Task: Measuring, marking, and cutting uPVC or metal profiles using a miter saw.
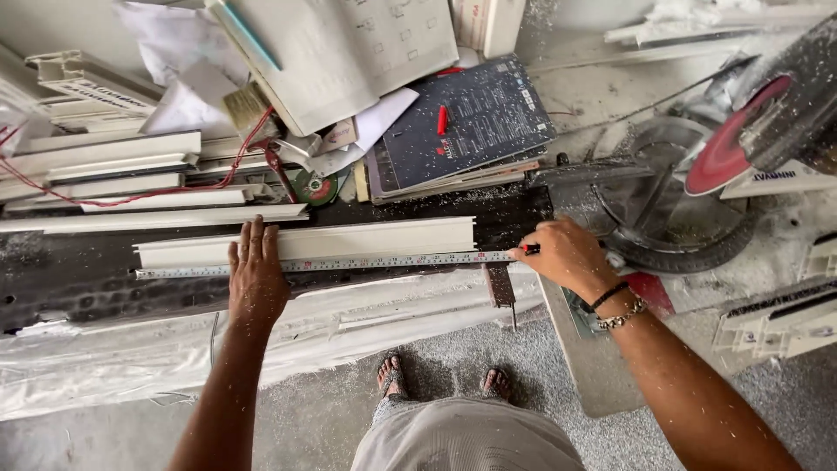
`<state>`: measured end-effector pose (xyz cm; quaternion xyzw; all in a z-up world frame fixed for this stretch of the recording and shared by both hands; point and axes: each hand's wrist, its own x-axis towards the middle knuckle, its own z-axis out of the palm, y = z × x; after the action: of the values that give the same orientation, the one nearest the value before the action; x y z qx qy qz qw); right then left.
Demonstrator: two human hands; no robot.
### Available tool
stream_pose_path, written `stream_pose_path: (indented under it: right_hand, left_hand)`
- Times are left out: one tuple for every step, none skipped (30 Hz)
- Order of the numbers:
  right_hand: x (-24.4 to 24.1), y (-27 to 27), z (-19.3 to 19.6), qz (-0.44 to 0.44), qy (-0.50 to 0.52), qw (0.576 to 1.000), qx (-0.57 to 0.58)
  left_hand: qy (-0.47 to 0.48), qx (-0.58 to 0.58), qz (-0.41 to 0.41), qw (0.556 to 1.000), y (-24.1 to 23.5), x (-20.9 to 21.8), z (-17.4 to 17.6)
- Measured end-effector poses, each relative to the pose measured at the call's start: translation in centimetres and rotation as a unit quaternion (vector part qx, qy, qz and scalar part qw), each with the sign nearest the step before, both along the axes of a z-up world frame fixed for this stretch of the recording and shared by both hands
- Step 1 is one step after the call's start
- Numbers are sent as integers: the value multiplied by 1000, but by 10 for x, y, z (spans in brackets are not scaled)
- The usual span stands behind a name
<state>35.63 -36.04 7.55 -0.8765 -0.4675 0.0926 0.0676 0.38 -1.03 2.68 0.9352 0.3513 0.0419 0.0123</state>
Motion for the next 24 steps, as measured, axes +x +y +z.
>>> stream_pose_path:
  right_hand:
    - [-1,2,1,6,7,1000,-3]
    - [-2,0,2,3,9,1000,-3]
    - [-2,0,3,8,9,1000,0]
    - [-3,0,3,13,9,1000,2]
    - [-3,0,3,12,11,1000,2]
    - [-3,-1,2,15,10,1000,9]
    - [-2,-1,1,19,8,1000,15]
    - [-2,-1,0,18,10,1000,14]
    - [-1,-1,0,20,6,1000,13]
    - [-1,-1,0,21,1,1000,12]
    - [0,-1,-1,21,2,1000,12]
    - [0,0,-1,19,1,1000,9]
    - [0,0,-1,18,1,1000,7]
    - [1,0,-3,18,1,1000,6]
    - [1,0,-4,18,4,1000,8]
    - [2,0,-6,17,7,1000,9]
    - [2,0,-7,17,7,1000,10]
    - [3,0,-8,18,9,1000,10]
    - [4,0,-10,18,11,1000,10]
    - [4,0,-10,18,11,1000,10]
    - [5,0,-10,21,9,1000,12]
    - [6,0,-11,24,8,1000,14]
    - [5,0,-10,23,8,1000,14]
    - [5,0,-8,23,8,1000,16]
  left_hand:
    - [-26,-2,2,1000,1,-2,-1]
    - [-24,-2,0,1000,0,-1,1]
    - [-30,-3,0,1000,0,-1,2]
    - [-35,-3,0,999,-1,-2,3]
    - [-33,-3,-2,999,-1,-1,4]
    - [-42,-7,-3,999,-2,-1,6]
    - [-51,-10,-5,999,-3,-1,7]
    - [-50,-11,-6,999,-3,-1,7]
    - [-49,-12,-6,999,-3,-1,7]
    - [-49,-14,-5,999,-3,-1,6]
    - [-49,-14,-5,999,-3,0,6]
    - [-45,-14,-3,999,-2,0,5]
    - [-42,-14,0,999,-2,0,5]
    - [-41,-14,0,999,-2,-1,4]
    - [-43,-14,-1,999,-1,-1,3]
    - [-45,-13,-2,999,0,-1,3]
    - [-45,-13,-2,999,0,-1,3]
    - [-45,-13,-2,999,0,-1,3]
    - [-45,-12,-3,999,0,-1,2]
    - [-45,-12,-3,999,0,-1,3]
    - [-46,-14,-2,999,-1,-1,4]
    - [-46,-16,-1,999,-1,0,5]
    - [-46,-16,-1,999,-1,0,5]
    - [-48,-16,-2,999,-1,0,5]
